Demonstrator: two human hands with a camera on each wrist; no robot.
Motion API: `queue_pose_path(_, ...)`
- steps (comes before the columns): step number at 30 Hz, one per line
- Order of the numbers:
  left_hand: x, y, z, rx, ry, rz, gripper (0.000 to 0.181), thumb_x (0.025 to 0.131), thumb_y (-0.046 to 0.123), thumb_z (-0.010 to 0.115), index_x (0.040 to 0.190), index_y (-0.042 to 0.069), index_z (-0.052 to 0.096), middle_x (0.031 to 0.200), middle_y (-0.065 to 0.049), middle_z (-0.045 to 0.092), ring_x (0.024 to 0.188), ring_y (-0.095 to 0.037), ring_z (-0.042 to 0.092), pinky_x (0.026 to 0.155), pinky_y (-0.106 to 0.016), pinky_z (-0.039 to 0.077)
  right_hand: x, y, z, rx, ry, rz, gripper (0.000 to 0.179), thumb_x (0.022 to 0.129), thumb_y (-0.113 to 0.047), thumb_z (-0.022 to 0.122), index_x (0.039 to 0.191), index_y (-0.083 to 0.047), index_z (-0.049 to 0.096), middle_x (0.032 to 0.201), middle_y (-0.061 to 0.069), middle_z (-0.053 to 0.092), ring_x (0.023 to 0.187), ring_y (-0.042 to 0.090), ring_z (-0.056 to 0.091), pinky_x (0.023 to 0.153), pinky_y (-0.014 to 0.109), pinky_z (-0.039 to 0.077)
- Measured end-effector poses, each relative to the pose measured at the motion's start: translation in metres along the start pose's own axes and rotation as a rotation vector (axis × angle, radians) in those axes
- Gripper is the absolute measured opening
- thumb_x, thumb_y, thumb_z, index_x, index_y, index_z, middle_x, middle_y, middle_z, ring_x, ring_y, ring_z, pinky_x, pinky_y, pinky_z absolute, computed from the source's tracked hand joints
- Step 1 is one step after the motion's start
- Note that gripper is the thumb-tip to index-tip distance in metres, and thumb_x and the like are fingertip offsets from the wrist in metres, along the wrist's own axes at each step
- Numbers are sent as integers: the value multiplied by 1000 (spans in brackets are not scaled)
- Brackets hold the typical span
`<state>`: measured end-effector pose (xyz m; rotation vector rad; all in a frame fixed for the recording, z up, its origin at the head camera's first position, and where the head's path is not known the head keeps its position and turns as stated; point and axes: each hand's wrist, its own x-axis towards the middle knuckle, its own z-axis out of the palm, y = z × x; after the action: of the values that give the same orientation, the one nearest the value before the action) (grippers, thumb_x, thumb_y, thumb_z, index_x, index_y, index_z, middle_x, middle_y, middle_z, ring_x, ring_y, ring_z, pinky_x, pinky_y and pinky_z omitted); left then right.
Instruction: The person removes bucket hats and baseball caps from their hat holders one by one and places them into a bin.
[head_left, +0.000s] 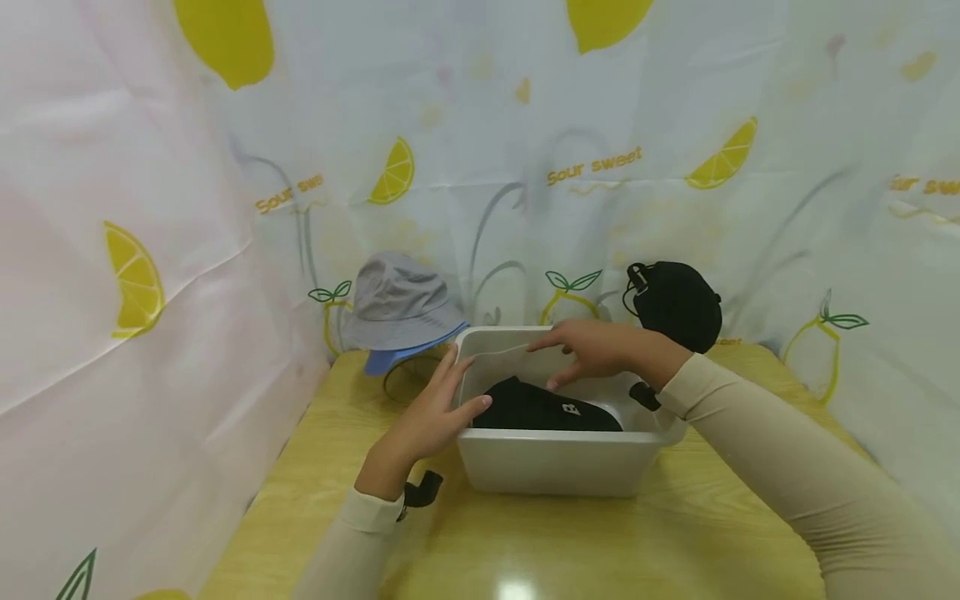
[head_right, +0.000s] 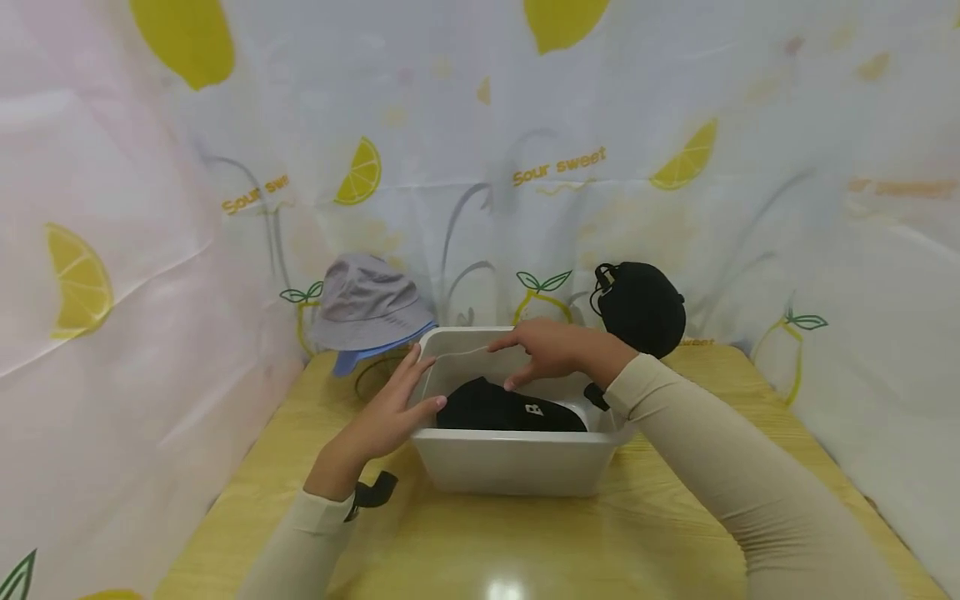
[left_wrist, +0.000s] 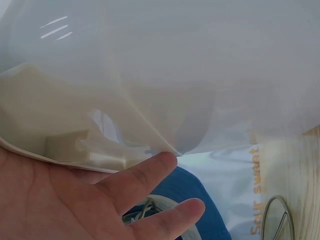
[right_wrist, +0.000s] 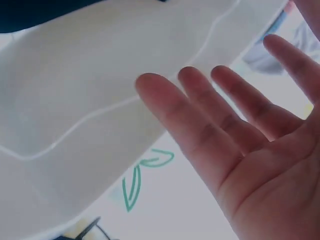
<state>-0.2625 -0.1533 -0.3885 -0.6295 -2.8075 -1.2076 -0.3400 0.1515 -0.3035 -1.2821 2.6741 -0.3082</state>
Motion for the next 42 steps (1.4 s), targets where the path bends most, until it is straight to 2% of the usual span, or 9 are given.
queue_pose_path(4,3,1,-1,4,3,8,85,100,66,53,166,22,25,176,0,-3,158,-32,21,121,-61,30,-10,3,-14,17,76,20,65,91,-42,79,149,-20,58,141,11,62,119,32,66,101,50,54)
queue_pose_path(9,3,1,-1,12,-3,7,82,100,66,53,166,27,24,176,0,-3,159,-31,18,122,-61,29,-21,9,-27,-8,186,40,64,92,-41,79,149,-23,57,145,7,61,129,30,61,106,53,50)
queue_pose_path(15,1,1,0,-5,1,18,80,101,63,54,166,25,25,176,-2,-3,159,-33,18,121,-63,29,-28,16,-37,-49,228,58,67,93,-43,77,152,-18,55,148,12,57,138,35,52,110,57,45)
queue_pose_path(18,2,1,0,-9,8,31,78,102,60,54,165,24,26,176,-4,-3,159,-34,18,121,-64,28,-32,20,-41,-60,263,96,66,93,-43,78,151,-18,56,149,14,55,138,37,51,111,59,44)
queue_pose_path(28,2,-1,1,-17,5,1,73,103,57,54,165,29,26,176,0,-2,159,-32,20,120,-63,31,-51,48,-48,-79,432,260,67,95,-38,76,151,-10,53,160,28,34,141,48,43,110,64,41)
queue_pose_path(35,2,1,1,-22,10,14,73,104,55,55,165,27,27,176,-2,-2,159,-34,18,120,-65,28,-61,64,-49,-56,466,314,70,97,-43,73,153,-9,50,163,30,28,143,51,38,111,68,38)
queue_pose_path(42,2,0,1,-25,13,16,72,104,52,56,165,26,27,176,-3,-3,159,-35,17,120,-66,28,-64,79,-46,-56,497,345,66,97,-38,73,150,-4,52,159,34,31,146,52,33,116,69,31)
